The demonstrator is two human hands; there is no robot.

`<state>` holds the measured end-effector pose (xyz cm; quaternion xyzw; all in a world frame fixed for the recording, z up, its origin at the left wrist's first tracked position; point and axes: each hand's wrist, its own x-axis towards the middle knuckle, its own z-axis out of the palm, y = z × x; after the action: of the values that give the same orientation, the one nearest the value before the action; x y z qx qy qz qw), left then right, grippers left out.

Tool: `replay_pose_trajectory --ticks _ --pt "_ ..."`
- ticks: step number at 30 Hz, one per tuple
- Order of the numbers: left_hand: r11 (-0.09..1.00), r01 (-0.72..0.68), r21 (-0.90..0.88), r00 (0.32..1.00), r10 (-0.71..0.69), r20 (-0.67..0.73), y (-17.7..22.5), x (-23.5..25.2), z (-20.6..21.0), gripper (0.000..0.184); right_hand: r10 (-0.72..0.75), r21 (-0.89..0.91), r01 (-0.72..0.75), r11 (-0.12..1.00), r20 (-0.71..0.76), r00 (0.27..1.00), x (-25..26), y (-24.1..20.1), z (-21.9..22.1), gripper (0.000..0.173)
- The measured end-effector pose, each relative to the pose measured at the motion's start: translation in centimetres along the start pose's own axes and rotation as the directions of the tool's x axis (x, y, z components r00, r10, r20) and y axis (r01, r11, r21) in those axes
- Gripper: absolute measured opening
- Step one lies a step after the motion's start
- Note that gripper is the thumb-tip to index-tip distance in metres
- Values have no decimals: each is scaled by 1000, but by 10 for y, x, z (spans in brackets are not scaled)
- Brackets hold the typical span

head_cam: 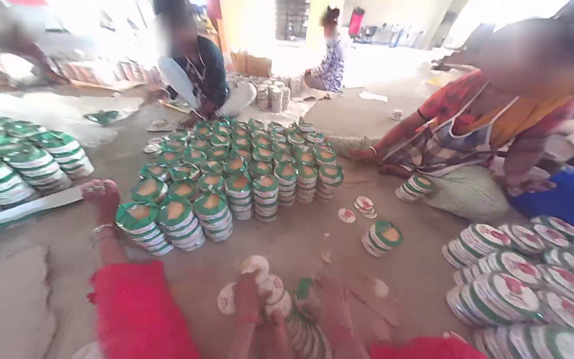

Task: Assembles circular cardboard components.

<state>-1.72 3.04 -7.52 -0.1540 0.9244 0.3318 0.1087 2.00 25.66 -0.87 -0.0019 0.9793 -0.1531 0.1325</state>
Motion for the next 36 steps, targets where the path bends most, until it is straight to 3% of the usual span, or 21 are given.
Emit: replay_pose_trajectory --ticks 1,7,12,18,20,22,25,28,30,31,34,36 --pt "1000 -11 17 1000 11 7 1 0 0 71 -14 27 14 1000 -22 1000 -2 -2 1 74" --pt "993 -89 76 994 84 74 3 13 -7 43 -103 197 181 964 -348 932 -16 11 11 62" --pt "975 -159 158 986 148 81 -1 29 -7 69 -90 251 215 944 -430 898 -23 22 15 55" --pt "921 -336 199 940 316 128 -7 42 -13 35 -78 294 239 926 -470 879 -24 25 16 50" --pt "913 -388 124 922 385 51 -7 40 -15 30 -87 283 255 925 -496 864 -23 27 15 49" --pt "904 -425 -48 901 417 -115 -5 29 -20 31 -97 295 290 910 -529 843 -26 28 15 46" --pt "820 -459 -342 880 365 -304 14 5 -32 34 -87 439 389 810 -566 820 -28 18 12 46" --pt "740 -421 -525 902 405 -152 41 -27 -44 40 2 762 419 494 -483 876 -26 -7 7 64" --pt "757 -395 -521 875 482 37 50 -45 -42 44 32 880 382 282 -406 913 -22 -17 7 79" --pt "774 -393 -496 858 502 105 51 -52 -38 46 43 903 359 235 -379 925 -23 -19 6 76" --pt "798 -352 -490 848 493 195 47 -66 -23 52 121 910 261 321 -313 942 -27 -13 7 55" --pt "801 -285 -526 864 453 221 46 -65 -14 44 146 870 220 441 -312 939 -25 -2 12 53"
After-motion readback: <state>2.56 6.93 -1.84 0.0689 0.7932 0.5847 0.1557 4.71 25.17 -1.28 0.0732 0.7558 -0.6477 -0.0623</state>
